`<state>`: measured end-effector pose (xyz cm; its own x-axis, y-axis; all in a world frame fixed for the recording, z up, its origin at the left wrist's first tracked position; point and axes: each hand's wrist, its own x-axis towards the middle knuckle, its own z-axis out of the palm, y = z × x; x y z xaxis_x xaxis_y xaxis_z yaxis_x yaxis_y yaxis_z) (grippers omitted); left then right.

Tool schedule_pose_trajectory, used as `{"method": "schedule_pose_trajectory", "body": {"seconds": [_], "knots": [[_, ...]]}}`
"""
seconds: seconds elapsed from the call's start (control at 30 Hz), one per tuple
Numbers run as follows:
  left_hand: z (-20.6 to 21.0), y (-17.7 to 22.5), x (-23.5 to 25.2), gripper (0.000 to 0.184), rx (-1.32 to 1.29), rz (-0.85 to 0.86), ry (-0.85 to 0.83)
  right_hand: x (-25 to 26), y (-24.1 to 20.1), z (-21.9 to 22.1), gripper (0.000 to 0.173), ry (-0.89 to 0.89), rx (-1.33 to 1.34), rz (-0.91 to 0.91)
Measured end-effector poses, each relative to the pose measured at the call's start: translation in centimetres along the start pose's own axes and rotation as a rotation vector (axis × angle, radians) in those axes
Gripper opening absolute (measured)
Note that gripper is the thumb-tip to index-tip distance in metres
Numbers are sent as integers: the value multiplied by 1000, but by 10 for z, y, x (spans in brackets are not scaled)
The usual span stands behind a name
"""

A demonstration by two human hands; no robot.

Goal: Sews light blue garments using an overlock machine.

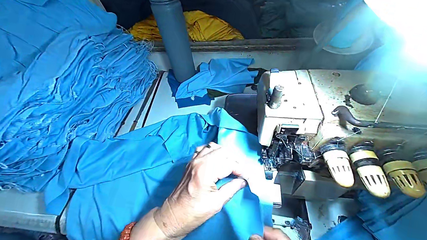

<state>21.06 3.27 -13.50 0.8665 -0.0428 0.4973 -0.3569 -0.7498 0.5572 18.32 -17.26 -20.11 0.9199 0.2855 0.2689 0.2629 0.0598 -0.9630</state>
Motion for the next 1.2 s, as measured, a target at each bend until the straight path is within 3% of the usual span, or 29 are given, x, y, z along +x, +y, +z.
{"method": "schedule_pose_trajectory", "body": {"seconds": [0.07, 0.13, 0.37, 0.6, 0.7, 0.8, 0.93, 1.2], "knots": [[-3, 3, 5, 5, -238, 25, -1, -2, 12, 1, 9, 51, -122, -127], [-7, 6, 15, 6, -301, 67, -63, -1, 16, 1, 11, 96, -166, -165], [5, -6, 44, 12, -5, 68, -211, 3, 20, 13, 10, 193, 13, -51], [6, -1, 42, 16, 27, 17, -311, -8, 14, 10, 7, 40, 203, 95], [11, 7, 36, 13, 98, -5, -260, -14, 7, 6, 16, 42, 334, 221], [18, 13, 28, 17, 246, 121, -162, -15, 0, -1, 32, 61, 417, 294], [22, 21, 15, 18, 418, 262, -85, -12, -4, -15, 32, 51, 459, 256], [27, -16, 44, 16, 466, 222, 13, 34, -23, -15, 30, 94, 235, 207]]}}
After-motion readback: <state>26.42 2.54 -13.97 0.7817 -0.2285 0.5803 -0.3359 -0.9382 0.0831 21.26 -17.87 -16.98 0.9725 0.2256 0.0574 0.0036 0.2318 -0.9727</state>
